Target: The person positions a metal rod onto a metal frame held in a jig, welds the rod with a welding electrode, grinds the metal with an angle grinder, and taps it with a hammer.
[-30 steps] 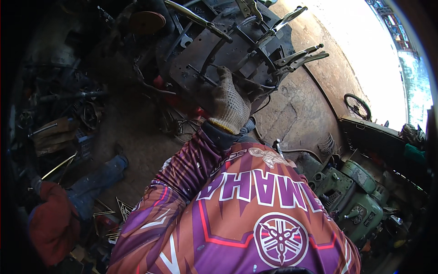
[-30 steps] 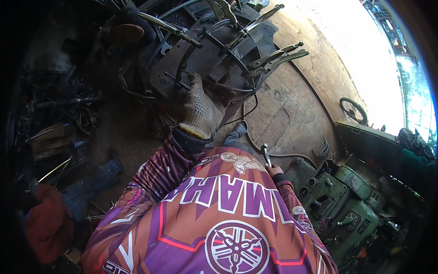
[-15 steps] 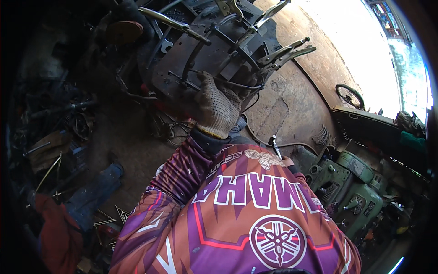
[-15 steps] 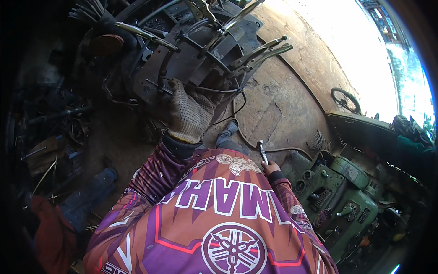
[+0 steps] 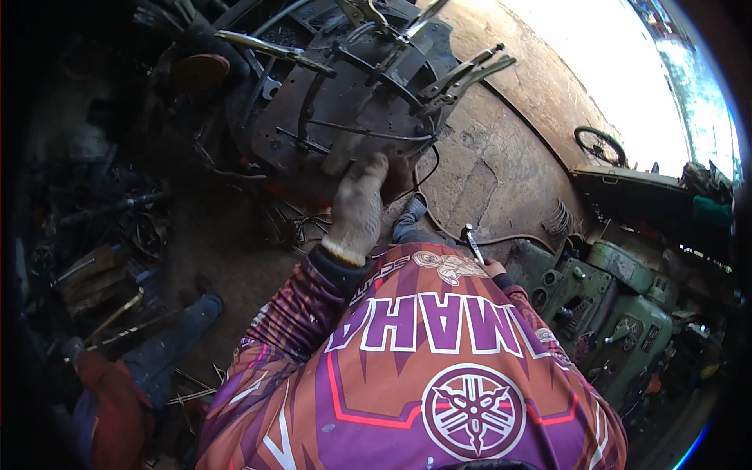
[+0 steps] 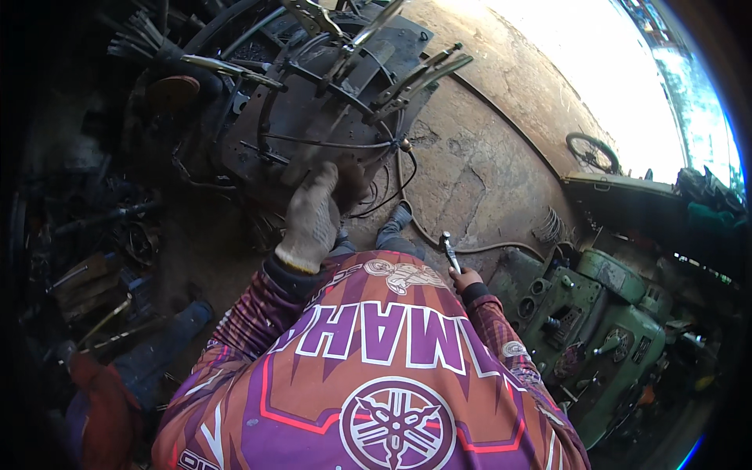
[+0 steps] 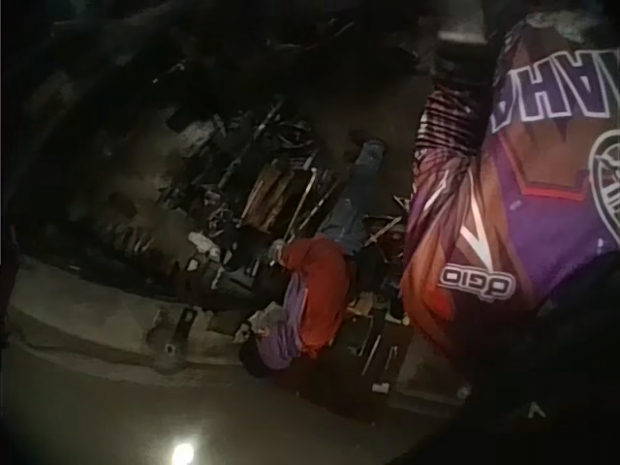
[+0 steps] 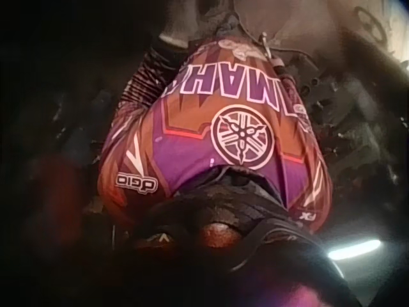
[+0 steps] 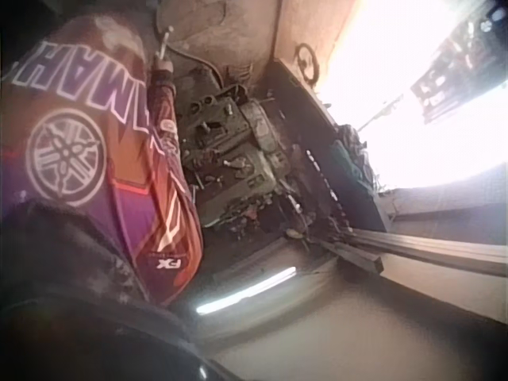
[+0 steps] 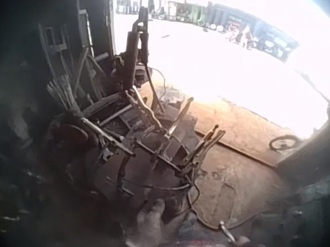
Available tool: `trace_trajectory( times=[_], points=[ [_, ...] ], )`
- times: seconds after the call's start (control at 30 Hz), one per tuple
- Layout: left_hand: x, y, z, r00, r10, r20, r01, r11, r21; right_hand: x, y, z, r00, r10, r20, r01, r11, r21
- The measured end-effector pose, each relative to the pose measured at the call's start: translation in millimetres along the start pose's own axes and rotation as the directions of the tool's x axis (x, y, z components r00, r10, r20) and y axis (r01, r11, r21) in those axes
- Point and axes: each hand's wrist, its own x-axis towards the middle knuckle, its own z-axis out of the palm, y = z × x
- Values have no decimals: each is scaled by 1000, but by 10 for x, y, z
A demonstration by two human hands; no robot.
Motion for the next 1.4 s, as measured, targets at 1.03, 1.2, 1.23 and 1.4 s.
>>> trace_trajectory(
  times=[1.03,1.2,1.23,1.4],
  points=[
    [116,876,321,486,389,783,-431,-672,602,878,678,331,995,68,74,-76,992,102],
    [70,697,481,575,457,679,-284,-667,689,1563,570,40,1000,7,-29,2,960,279],
    [78,650,492,608,473,638,-245,-652,717,1722,534,-53,998,-4,-60,18,970,242],
    [39,511,566,660,559,502,-131,-572,810,2036,-336,-644,955,-163,-250,215,956,200]
  ],
)
